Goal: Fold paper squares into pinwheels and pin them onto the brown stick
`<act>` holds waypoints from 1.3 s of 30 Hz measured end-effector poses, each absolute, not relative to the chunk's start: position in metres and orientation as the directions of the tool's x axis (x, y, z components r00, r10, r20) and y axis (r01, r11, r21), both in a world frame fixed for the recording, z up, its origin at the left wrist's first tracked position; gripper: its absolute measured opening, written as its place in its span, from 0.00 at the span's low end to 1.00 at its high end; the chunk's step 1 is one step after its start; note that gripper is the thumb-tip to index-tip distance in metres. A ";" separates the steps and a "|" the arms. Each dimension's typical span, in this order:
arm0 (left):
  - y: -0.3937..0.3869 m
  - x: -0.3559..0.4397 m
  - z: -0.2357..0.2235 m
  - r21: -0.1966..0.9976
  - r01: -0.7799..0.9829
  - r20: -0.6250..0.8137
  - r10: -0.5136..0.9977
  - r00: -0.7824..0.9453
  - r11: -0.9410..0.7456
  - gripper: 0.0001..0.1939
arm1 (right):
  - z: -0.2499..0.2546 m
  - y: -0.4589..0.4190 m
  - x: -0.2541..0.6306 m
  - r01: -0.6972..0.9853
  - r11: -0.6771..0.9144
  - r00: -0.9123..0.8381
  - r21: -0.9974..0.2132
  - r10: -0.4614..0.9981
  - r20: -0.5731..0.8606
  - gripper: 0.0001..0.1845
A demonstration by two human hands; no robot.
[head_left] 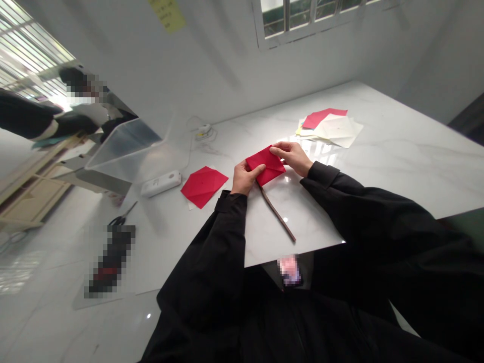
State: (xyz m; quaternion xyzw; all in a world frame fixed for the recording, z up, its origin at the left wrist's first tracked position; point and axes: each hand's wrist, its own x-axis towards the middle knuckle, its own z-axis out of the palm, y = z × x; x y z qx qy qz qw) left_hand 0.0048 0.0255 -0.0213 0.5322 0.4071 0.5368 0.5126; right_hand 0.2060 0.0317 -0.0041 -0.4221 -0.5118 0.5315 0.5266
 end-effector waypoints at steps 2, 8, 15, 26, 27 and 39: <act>0.025 0.005 -0.021 0.984 -0.107 0.156 0.983 0.097 -0.145 0.29 | -0.004 0.032 0.206 -0.108 0.080 -0.080 -0.991 0.993 0.089 0.24; 0.021 0.005 -0.017 0.987 -0.079 0.148 0.981 0.123 -0.139 0.29 | -0.003 0.033 0.208 -0.072 0.111 -0.069 -0.991 0.991 0.116 0.26; 0.021 0.005 -0.018 0.987 -0.073 0.150 0.978 0.142 -0.141 0.28 | -0.003 0.033 0.208 -0.068 0.131 -0.041 -0.989 0.990 0.134 0.25; 0.022 0.005 -0.018 0.987 -0.075 0.151 0.978 0.142 -0.142 0.30 | -0.004 0.031 0.210 -0.124 -0.006 -0.203 -0.992 0.979 0.020 0.27; 0.022 0.005 -0.018 0.987 -0.079 0.150 0.978 0.141 -0.140 0.30 | -0.005 0.031 0.211 -0.099 -0.016 -0.253 -0.995 0.967 0.010 0.27; 0.025 0.006 -0.020 0.983 -0.148 0.135 0.976 0.173 -0.110 0.32 | -0.009 0.033 0.208 -0.009 0.011 -0.255 -1.000 0.967 0.013 0.31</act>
